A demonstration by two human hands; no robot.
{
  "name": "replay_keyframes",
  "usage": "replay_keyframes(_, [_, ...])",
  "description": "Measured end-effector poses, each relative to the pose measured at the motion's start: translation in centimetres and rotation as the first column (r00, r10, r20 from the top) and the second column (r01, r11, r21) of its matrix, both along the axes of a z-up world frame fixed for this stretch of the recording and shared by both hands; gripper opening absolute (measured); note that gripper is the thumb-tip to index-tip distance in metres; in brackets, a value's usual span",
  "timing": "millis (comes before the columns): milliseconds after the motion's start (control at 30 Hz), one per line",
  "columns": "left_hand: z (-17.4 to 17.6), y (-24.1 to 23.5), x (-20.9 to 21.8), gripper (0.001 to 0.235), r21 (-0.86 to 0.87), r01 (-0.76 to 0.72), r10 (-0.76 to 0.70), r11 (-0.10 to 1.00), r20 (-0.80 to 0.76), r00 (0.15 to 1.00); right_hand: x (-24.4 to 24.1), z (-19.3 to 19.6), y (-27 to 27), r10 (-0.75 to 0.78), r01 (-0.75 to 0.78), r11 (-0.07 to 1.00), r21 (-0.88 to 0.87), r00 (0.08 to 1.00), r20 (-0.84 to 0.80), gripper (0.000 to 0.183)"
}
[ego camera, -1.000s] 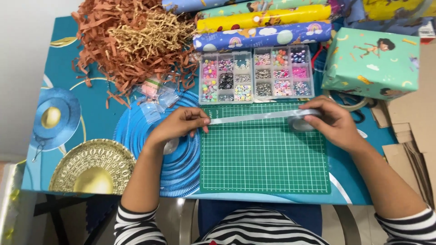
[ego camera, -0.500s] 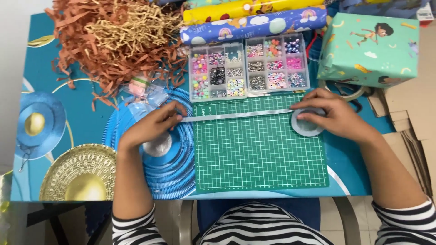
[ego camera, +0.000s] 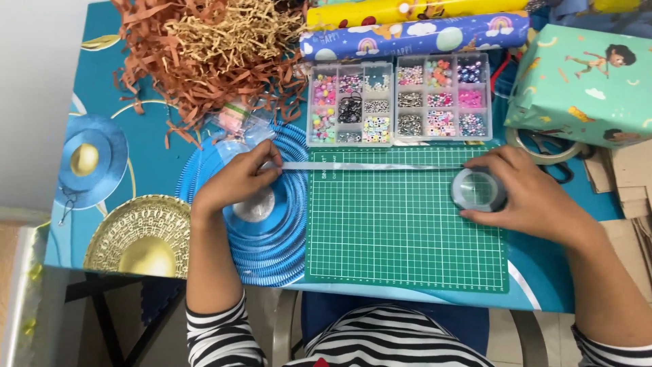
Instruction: The person measures and cuts a silver ribbon, then wraps it around a small gift box. They tie the ribbon into a bow and adjust the loops to finish the presentation.
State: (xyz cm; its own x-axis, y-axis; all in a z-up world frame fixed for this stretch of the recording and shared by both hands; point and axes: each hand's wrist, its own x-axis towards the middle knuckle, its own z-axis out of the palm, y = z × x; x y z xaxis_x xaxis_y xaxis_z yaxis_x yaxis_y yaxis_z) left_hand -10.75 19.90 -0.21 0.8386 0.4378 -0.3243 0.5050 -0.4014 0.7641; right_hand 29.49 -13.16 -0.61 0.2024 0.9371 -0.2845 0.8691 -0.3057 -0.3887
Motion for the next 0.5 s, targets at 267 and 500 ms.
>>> replay_keyframes(267, [1.4,-0.9,-1.0,0.016,-0.048,-0.052,0.054,0.998,0.044,0.998,2.1,0.7,-1.5,0.096,-0.114,0.99,-0.078,0.973,-0.209,0.074])
replay_keyframes(500, [0.0,-2.3,0.1,0.012,0.438,0.126,-0.082,0.89,-0.117,0.99,1.1,1.0,-1.4,0.063,-0.032,0.996,0.084,0.914,-0.401,0.095])
